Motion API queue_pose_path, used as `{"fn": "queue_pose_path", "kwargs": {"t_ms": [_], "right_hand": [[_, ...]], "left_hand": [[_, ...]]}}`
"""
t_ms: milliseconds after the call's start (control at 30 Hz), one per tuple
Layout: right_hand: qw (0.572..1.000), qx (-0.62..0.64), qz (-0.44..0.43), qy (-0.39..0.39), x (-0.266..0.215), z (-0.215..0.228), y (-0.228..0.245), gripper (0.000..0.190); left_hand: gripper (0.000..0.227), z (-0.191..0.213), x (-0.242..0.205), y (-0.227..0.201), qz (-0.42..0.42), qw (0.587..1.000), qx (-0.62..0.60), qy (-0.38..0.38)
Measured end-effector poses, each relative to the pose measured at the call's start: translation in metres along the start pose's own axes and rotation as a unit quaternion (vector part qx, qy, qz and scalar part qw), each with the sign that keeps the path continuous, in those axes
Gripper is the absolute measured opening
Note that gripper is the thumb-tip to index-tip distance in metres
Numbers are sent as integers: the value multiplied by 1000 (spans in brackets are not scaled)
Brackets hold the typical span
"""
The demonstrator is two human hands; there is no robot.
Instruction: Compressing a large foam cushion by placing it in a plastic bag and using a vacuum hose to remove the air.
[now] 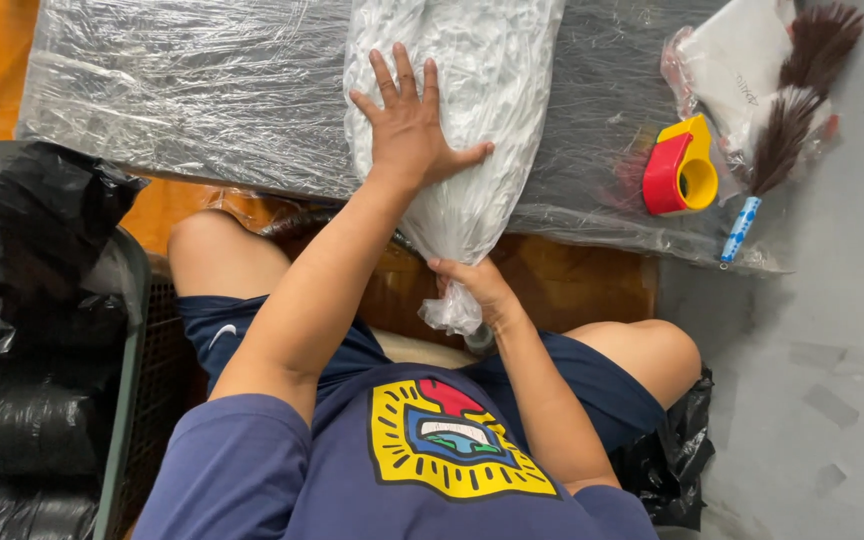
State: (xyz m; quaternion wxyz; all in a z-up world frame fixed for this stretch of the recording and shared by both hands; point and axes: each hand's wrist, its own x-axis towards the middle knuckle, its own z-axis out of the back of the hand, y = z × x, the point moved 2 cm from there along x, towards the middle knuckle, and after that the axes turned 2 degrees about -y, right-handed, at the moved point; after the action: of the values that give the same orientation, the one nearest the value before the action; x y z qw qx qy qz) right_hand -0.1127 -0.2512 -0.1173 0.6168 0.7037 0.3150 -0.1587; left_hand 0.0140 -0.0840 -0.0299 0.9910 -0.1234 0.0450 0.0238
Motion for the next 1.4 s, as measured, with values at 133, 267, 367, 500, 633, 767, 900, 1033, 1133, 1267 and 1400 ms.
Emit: {"fn": "queue_pose_path", "kwargs": {"t_ms": [133,267,367,500,633,767,900,1033,1133,1267,1400], "right_hand": [[1000,-1,6,-19,2,0,-4,29],[1000,0,28,0,13,5,-14,21],[999,-6,44,-3,15,6,-18,18],[998,-26,58,6,20,10,-19,18],[997,-46,60,5,16,9,-16,18],[997,-45,63,17,15,7,-11,17],[996,-48,70,25,16,8,-11,17],[998,-40,43,21,16,9,-9,20],[998,-30,40,23,15,8,-6,22],[998,-29,45,24,13,5,-2,30],[998,-29,44,21,13,6,-2,25]], "left_hand": [[135,3,-3,-1,4,1000,3,24],[134,4,-4,-1,3,1000,11,24],[133,6,-5,-2,2,1000,6,27],[134,2,-3,-1,-1,1000,-1,24],[133,-2,-4,-1,-2,1000,-5,14],[133,-4,-2,0,-5,1000,-7,7],[132,-1,-4,-1,0,1000,0,21],[133,-2,-3,-2,3,1000,2,20],[131,2,-4,-3,5,1000,1,30],[131,1,-4,-3,9,999,3,36],[131,4,-5,-5,12,999,4,47]]}}
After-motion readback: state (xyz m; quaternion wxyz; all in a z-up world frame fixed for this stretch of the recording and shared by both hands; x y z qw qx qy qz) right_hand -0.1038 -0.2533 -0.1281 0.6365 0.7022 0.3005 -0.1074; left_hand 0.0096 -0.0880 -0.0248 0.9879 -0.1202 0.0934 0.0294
